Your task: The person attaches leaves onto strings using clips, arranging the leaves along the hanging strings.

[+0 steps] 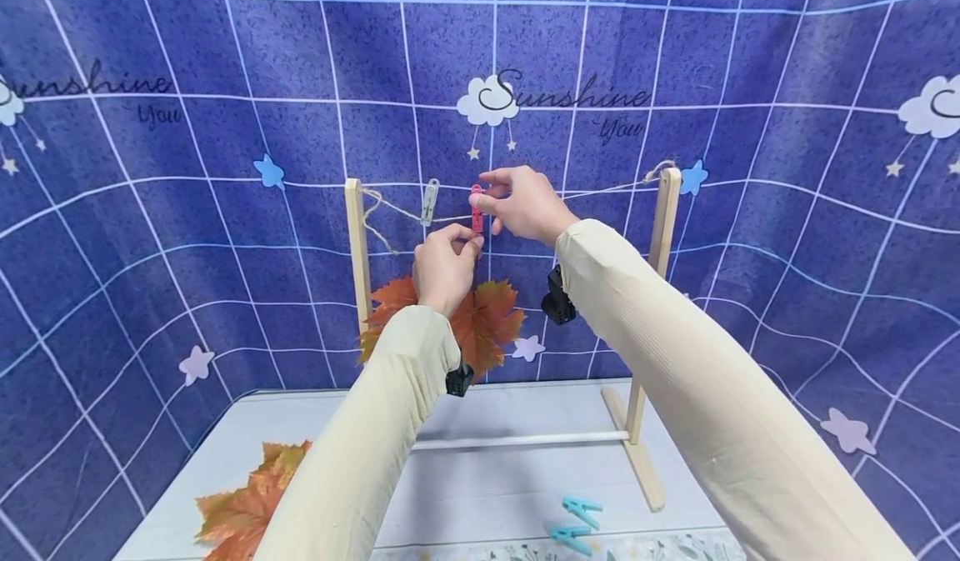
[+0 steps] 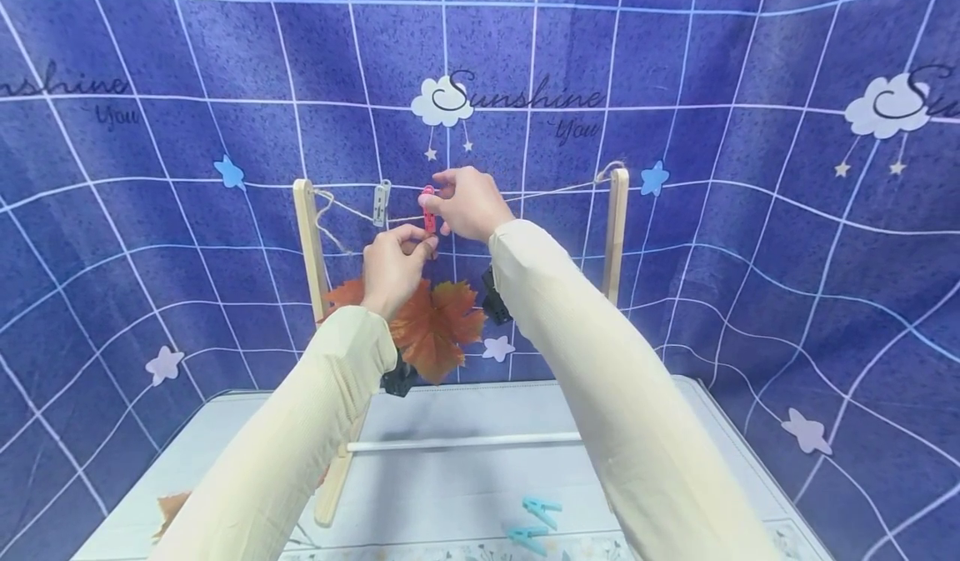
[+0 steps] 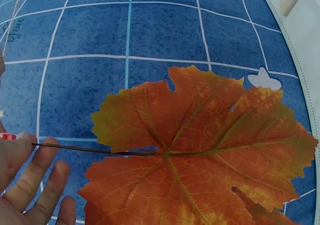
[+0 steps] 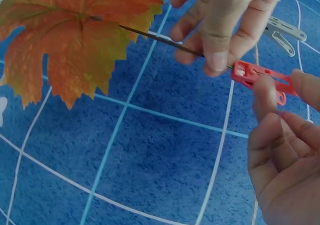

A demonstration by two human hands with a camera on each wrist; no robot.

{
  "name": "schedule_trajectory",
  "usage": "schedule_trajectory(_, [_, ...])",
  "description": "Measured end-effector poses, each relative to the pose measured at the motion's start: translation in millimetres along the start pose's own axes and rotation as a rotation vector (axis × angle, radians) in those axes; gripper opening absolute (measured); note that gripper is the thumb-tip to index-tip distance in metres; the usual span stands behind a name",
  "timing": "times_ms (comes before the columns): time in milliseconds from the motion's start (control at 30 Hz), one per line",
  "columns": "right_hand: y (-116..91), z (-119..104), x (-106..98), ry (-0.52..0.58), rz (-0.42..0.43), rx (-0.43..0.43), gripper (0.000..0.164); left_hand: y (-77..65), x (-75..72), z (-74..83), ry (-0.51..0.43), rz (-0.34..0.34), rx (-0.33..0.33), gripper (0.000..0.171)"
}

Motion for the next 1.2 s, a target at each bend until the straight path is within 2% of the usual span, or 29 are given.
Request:
schedule_trajectory(200, [1.2, -0.6, 1.9, 0.069, 0.075, -0.062, 0.034, 1.2, -2.6, -0.3, -0.015, 0.018, 0.036, 0.016])
schedule_trajectory(367, [2.0, 0.3, -1.0, 0.101, 0.13, -0.099, 0.032, 2.6, -3.0, -1.5, -0.026, 0.032, 0.063, 0.015])
schedule_trajectory(600, [1.2, 0.0, -2.1, 0.149, 0.248, -0.186, 0.025, 2.0, -2.5, -3.3, -0.048, 0.023, 0.088, 0.016])
schedule_trajectory(800, [-1.6, -2.1, -3.6, 0.204, 0.327, -0.209, 0.019, 2.4, -2.7, -4.9, -0.071, 0.048, 0.105, 0.014])
schedule_trajectory(1200, [-0.2, 0.9, -0.5, 0.171, 0.249, -0.17, 0.02, 4.0, -2.3, -3.0, -0.059, 0.051, 0.065, 0.014])
Point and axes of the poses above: each hand's wrist, its own y-axis towards the middle knuckle, its own x-axis out of the palm, z = x × y, the point moved 1 cm from there along y, towards the middle knuckle, and after that the axes turned 13 degrees about y, right-handed, at the moved point
